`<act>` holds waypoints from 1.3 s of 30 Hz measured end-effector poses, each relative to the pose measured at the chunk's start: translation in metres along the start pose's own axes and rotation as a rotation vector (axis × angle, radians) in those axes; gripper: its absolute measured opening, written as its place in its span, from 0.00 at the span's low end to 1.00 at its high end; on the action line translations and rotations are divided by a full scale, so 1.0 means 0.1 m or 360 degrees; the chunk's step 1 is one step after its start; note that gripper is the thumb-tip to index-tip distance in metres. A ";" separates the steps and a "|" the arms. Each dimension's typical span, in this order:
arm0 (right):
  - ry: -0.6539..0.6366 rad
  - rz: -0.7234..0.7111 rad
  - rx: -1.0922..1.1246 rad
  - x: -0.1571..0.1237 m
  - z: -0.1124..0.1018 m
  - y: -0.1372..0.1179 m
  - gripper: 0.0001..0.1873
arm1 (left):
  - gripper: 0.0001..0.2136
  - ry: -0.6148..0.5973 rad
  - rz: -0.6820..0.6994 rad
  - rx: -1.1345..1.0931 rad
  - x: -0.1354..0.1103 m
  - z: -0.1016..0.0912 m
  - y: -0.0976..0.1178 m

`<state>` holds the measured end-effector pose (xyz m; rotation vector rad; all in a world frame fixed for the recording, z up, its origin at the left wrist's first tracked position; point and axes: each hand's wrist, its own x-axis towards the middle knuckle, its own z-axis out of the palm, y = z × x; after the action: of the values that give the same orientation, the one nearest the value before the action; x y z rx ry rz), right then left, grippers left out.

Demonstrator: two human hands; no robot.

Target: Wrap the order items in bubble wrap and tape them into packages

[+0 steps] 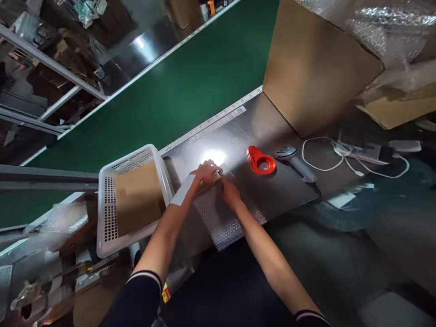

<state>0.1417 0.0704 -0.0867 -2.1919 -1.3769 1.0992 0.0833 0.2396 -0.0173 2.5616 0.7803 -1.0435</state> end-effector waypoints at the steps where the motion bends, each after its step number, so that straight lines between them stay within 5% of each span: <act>1: -0.0003 -0.0006 0.0018 0.01 0.00 0.00 0.38 | 0.39 -0.0008 -0.0005 0.0004 0.01 0.00 0.00; 10: -0.0110 0.0057 -0.0093 -0.07 -0.05 -0.03 0.37 | 0.41 -0.0052 -0.0099 -0.0001 -0.02 -0.03 0.04; 19: -0.0223 0.0249 -0.0211 -0.57 0.13 0.22 0.38 | 0.40 -0.0093 -0.0135 -0.0038 -0.03 -0.06 0.05; 28: -0.0271 0.0444 -0.0302 -1.40 0.42 0.67 0.40 | 0.40 -0.0107 -0.0087 -0.0080 -0.02 -0.06 0.01; 36: -0.0205 0.0584 -0.0297 -2.58 0.79 1.34 0.34 | 0.38 -0.0100 -0.0088 -0.0078 -0.04 -0.06 0.03; 39: -0.0037 0.0681 -0.0153 -2.81 0.76 1.46 0.29 | 0.37 -0.0084 -0.0089 -0.0067 -0.03 -0.05 0.03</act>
<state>0.1084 -0.2529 -0.1051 -2.6300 -1.0089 1.2193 0.0863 0.2384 -0.0113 2.4799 0.8558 -1.0947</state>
